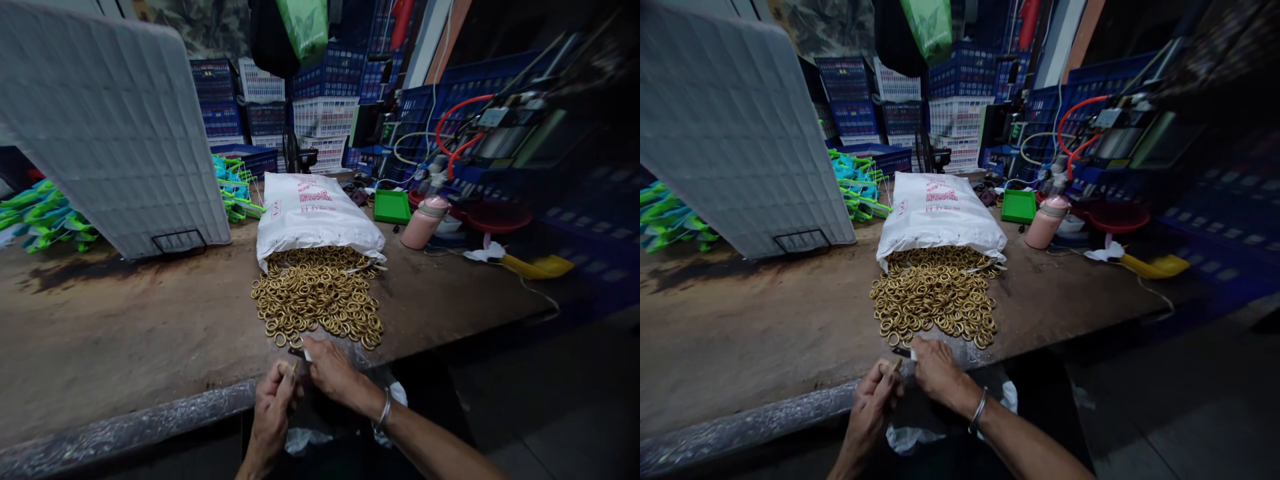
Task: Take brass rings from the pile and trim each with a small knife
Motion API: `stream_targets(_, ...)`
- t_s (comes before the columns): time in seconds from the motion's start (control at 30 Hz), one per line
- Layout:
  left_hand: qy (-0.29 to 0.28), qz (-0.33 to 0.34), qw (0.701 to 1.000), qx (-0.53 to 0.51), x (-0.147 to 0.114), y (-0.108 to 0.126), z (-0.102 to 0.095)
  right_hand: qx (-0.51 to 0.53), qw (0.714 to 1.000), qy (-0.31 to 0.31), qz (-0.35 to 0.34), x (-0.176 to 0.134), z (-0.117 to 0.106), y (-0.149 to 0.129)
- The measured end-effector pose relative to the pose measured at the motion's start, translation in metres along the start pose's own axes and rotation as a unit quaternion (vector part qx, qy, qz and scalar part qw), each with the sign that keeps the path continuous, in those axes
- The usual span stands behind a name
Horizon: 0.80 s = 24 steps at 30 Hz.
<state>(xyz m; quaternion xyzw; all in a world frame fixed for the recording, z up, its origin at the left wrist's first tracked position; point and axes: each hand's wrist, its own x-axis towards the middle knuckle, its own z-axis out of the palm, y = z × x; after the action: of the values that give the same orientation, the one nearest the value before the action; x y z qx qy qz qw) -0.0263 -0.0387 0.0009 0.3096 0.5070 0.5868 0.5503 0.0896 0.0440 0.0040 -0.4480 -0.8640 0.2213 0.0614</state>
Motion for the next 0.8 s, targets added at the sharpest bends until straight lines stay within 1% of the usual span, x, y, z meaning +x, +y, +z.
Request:
stream_targets(0.1,-0.010,0.008,0.999,-0.050,-0.008,0.006,0.001,0.002,1.000,0.014,0.010,0.005,0.001,0.005)
stream_targets(0.2,-0.004,-0.030,0.993,-0.114,-0.004,0.009,0.000,0.060,0.997,0.028,-0.025,0.006,0.000,0.001)
stream_targets(0.27,0.004,-0.045,0.991,-0.129,0.001,0.008,-0.003,0.101,0.993,0.030,-0.058,0.004,-0.002,-0.005)
stream_targets(0.37,0.013,-0.042,0.991,-0.123,0.006,0.006,-0.007,0.115,0.989,0.018,-0.087,0.000,-0.005,-0.016)
stream_targets(0.5,-0.004,-0.036,0.993,-0.110,0.006,0.001,-0.012,0.107,0.990,-0.014,-0.091,-0.002,-0.009,-0.024)
stream_targets(0.67,-0.021,-0.012,0.997,-0.068,0.006,-0.005,-0.019,0.089,0.992,-0.024,-0.091,0.000,-0.011,-0.026)
stream_targets(0.8,-0.015,0.005,0.999,-0.041,0.007,-0.005,-0.022,0.076,0.992,-0.034,-0.093,0.000,-0.010,-0.025)
